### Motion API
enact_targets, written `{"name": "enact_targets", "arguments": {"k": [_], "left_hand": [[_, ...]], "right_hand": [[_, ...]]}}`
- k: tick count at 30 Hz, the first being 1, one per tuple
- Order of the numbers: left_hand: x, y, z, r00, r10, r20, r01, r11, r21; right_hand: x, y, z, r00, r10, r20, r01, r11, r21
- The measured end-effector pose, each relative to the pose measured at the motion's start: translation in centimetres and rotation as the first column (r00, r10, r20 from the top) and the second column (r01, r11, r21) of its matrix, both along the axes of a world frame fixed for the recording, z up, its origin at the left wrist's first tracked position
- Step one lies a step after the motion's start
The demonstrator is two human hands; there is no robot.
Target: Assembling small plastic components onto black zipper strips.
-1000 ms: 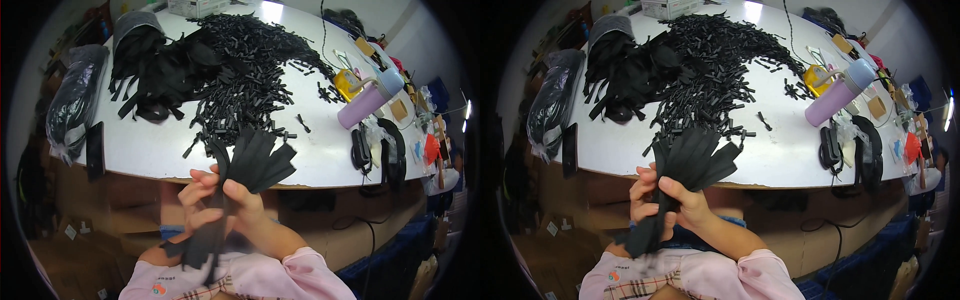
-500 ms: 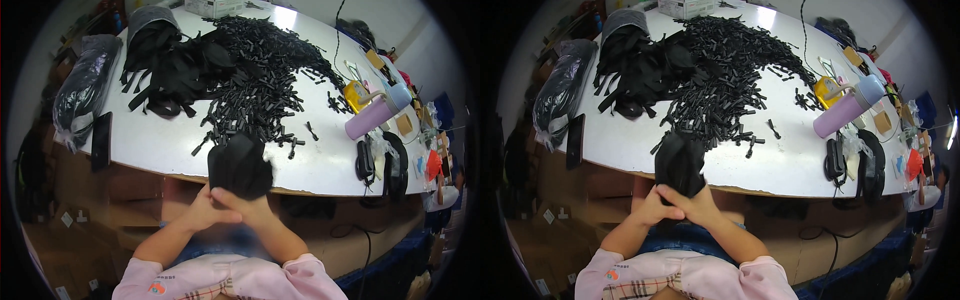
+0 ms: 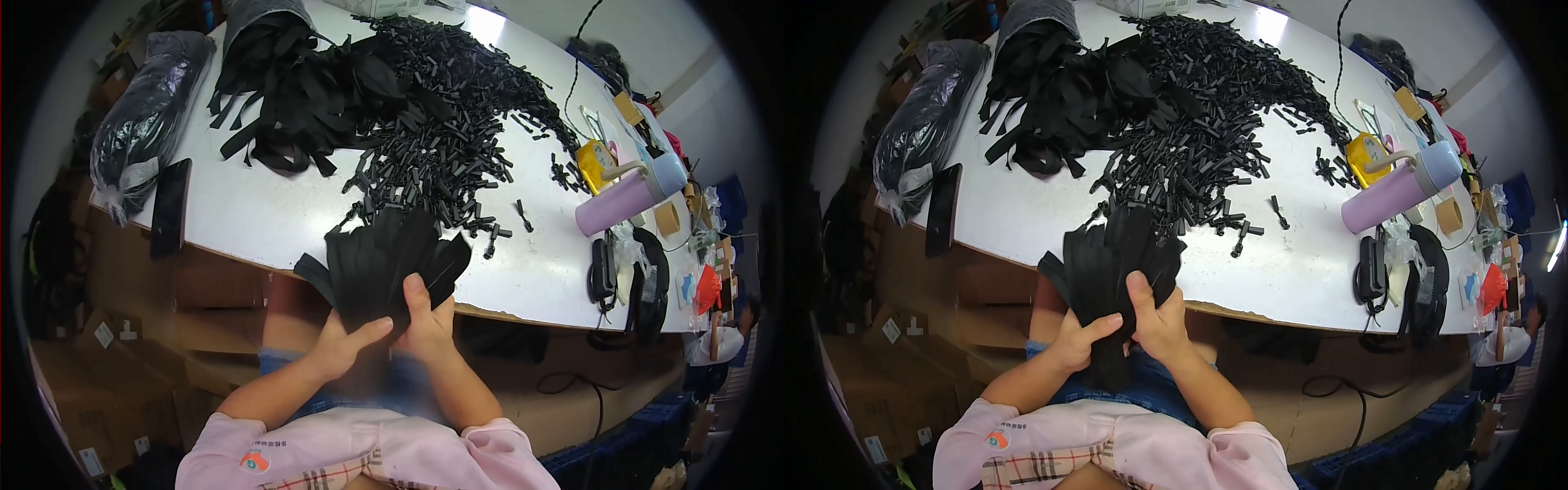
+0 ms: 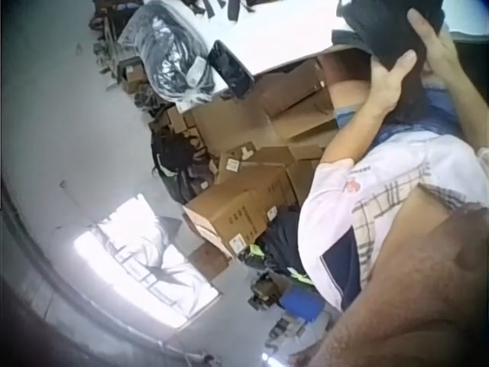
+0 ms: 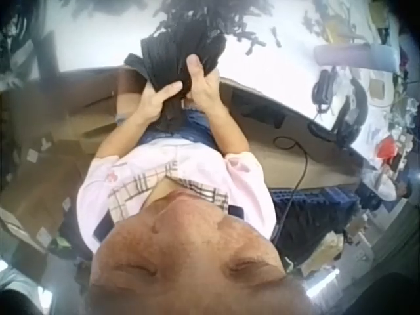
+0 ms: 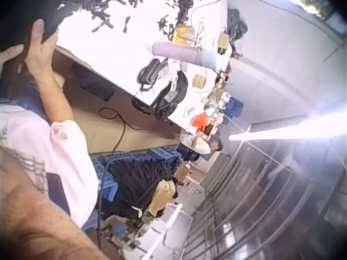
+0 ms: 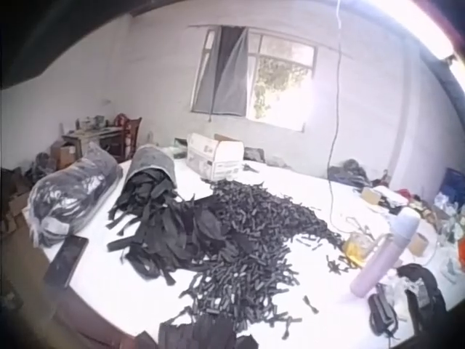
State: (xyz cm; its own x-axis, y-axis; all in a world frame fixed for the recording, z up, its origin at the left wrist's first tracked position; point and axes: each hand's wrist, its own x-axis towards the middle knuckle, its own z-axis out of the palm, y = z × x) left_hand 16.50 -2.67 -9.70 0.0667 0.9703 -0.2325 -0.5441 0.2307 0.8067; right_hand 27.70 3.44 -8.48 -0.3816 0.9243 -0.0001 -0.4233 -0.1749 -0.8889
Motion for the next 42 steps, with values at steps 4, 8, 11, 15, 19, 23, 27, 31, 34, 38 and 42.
{"name": "enact_targets", "arguments": {"k": [4, 8, 11, 15, 19, 23, 27, 31, 34, 38, 42], "left_hand": [[0.4, -0.1, 0.0, 0.997, 0.078, -0.011, -0.077, 0.995, 0.063], [0.7, 0.2, 0.0, 0.971, 0.215, -0.102, -0.193, 0.962, 0.193], [0.8, 0.4, -0.1, 0.965, 0.261, 0.019, -0.261, 0.959, 0.110], [0.9, 0.4, -0.3, 0.938, 0.342, 0.047, -0.345, 0.935, 0.080], [0.9, 0.7, -0.3, 0.922, 0.387, -0.007, -0.382, 0.914, 0.133], [0.1, 0.9, 0.4, 0.919, 0.386, 0.082, -0.394, 0.909, 0.135], [-1.9, 1.0, 1.4, 0.890, 0.455, -0.035, -0.452, 0.889, 0.066], [-2.3, 0.9, 1.4, 0.841, 0.338, -0.422, -0.315, 0.941, 0.127], [-1.4, 0.7, 0.7, 0.927, 0.287, -0.242, -0.302, 0.953, -0.025], [-1.1, 0.5, 0.1, 0.944, 0.256, 0.207, -0.227, 0.961, -0.155], [-1.6, 0.7, -0.1, 0.997, -0.025, 0.069, 0.015, 0.989, 0.148]], "right_hand": [[0.1, -0.2, 0.1, 0.997, 0.019, 0.079, -0.012, 0.996, -0.086], [-0.7, -0.5, -0.1, 0.985, -0.043, 0.169, 0.025, 0.994, 0.105], [-0.7, -0.5, 0.0, 0.988, -0.009, 0.156, -0.015, 0.988, 0.152], [-0.1, -0.7, 0.0, 0.905, -0.032, 0.424, -0.040, 0.986, 0.161], [-0.3, -0.9, -0.5, 0.976, -0.075, 0.203, 0.046, 0.988, 0.146], [-1.1, -0.7, 0.6, 0.989, -0.126, -0.080, 0.129, 0.991, 0.035], [1.4, -1.0, 4.5, 0.951, -0.310, 0.003, 0.310, 0.951, -0.008], [2.4, -1.3, 5.9, 0.952, 0.300, 0.056, -0.288, 0.821, 0.492], [0.6, 0.1, 3.8, 0.793, -0.086, 0.603, -0.477, 0.529, 0.702], [-0.5, 1.4, 1.9, 0.649, -0.495, 0.578, -0.407, 0.416, 0.813], [-0.9, 1.6, 1.8, 0.722, -0.407, 0.560, -0.298, 0.547, 0.782]]}}
